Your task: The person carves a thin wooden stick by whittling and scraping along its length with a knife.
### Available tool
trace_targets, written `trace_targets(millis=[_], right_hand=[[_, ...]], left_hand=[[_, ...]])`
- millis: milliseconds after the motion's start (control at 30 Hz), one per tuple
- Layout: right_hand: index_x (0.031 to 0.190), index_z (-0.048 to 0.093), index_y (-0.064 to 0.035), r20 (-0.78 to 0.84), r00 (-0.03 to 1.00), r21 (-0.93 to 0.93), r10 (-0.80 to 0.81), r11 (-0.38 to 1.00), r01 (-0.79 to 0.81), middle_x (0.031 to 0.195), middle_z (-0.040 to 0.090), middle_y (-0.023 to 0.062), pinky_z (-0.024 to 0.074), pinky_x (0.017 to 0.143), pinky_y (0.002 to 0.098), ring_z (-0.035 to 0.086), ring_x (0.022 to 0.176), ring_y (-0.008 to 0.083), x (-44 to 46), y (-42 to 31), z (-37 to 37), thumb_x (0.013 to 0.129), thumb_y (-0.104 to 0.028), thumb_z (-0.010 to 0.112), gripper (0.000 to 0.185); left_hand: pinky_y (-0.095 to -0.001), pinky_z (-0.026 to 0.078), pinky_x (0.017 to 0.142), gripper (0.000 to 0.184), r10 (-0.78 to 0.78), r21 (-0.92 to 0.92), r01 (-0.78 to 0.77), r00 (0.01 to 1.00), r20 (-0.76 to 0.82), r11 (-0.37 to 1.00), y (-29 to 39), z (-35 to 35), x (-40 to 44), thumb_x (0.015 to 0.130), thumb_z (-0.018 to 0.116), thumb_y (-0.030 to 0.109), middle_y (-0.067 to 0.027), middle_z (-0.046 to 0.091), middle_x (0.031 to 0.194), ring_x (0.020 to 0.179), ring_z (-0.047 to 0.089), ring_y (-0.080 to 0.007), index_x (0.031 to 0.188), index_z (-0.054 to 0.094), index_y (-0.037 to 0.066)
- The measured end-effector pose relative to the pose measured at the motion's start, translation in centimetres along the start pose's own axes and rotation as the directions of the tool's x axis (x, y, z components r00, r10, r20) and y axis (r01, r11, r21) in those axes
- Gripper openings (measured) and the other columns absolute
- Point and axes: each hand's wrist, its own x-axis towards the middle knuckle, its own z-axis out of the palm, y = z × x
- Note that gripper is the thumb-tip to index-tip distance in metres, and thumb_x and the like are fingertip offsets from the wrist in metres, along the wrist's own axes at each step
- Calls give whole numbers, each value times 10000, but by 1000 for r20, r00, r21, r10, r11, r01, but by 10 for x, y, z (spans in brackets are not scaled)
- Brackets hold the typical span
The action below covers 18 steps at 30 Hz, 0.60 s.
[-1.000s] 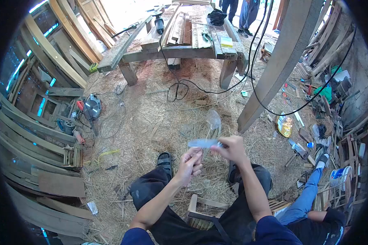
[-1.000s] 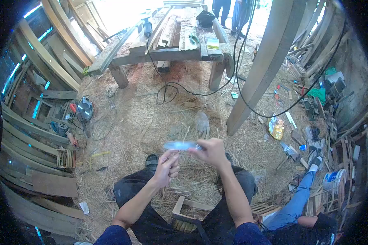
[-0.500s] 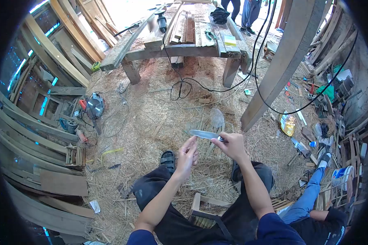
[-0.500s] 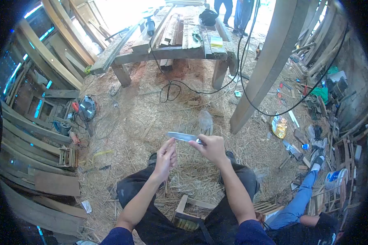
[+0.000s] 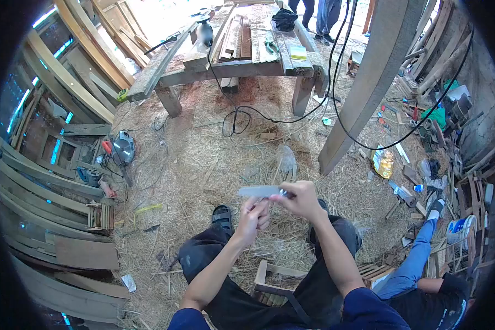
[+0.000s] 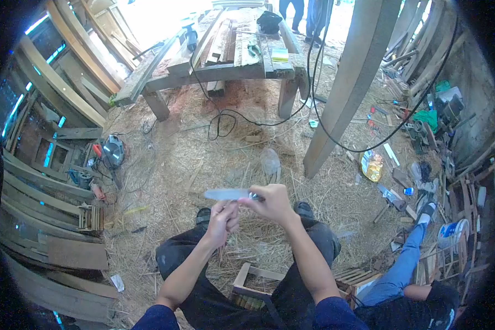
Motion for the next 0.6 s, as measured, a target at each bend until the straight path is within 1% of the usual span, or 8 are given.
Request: trace_targets(millis=[100,133,233,267,333,367,400,600], right_hand=[[805,704,-77,-87,958,-1,275,961,-276,523,579,78,433,466,346,587,454,220,0,19,-20,867,-485,733,413],[816,709,-75,-97,926,-33,364,929,-369,524,580,75,430,467,344,582,451,212,4,22,-34,875,-486,726,415],[837,717,-70,-135,852,9,506,861,-509,533,589,78,425,472,346,580,454,211,-1,23,-40,892,-485,709,419],[842,718,-68,-152,835,37,529,847,-530,538,594,80,425,473,347,581,456,214,-3,23,-42,896,-484,704,420],[848,720,-69,-115,864,24,490,871,-491,542,596,84,429,476,347,588,463,219,-9,20,-37,897,-473,706,407],[851,721,-70,-95,877,22,472,881,-472,544,598,86,431,477,347,592,466,221,-12,18,-33,897,-468,707,401],[860,724,-77,-51,925,-94,378,920,-381,555,603,88,443,486,350,605,482,231,-13,17,-30,888,-457,719,381],[850,720,-81,55,984,18,171,985,-172,557,591,103,463,495,369,619,496,268,-10,4,-2,850,-442,758,363]], left_hand=[[-227,188,422,420,-8,40,4,995,95,999,-8,1,-10,1036,517,154,76,315,679,464,240,-36,1454,497,128],[-219,203,429,398,19,169,-52,981,192,984,-9,-2,-9,1033,528,162,79,308,683,476,249,-36,1428,523,115],[-212,218,437,406,-4,134,-26,977,215,991,-13,4,-10,1036,522,163,82,302,681,489,259,-36,1437,507,100],[-212,227,442,408,21,87,-32,992,120,996,-10,5,-8,1042,516,163,82,307,671,496,269,-32,1444,498,98],[-210,246,453,412,55,-7,-56,995,-80,998,-1,5,-6,1053,505,163,82,317,650,509,289,-24,1459,481,95],[-210,246,452,414,78,10,-78,993,-90,997,2,4,-4,1053,505,163,82,319,652,510,289,-23,1460,477,93],[-210,246,450,416,102,29,-100,990,-101,995,6,3,-1,1052,505,163,82,320,654,511,289,-21,1461,473,91],[-203,219,441,431,135,36,-132,983,-126,991,2,0,10,1045,479,139,83,334,686,500,273,-21,1473,458,99]])
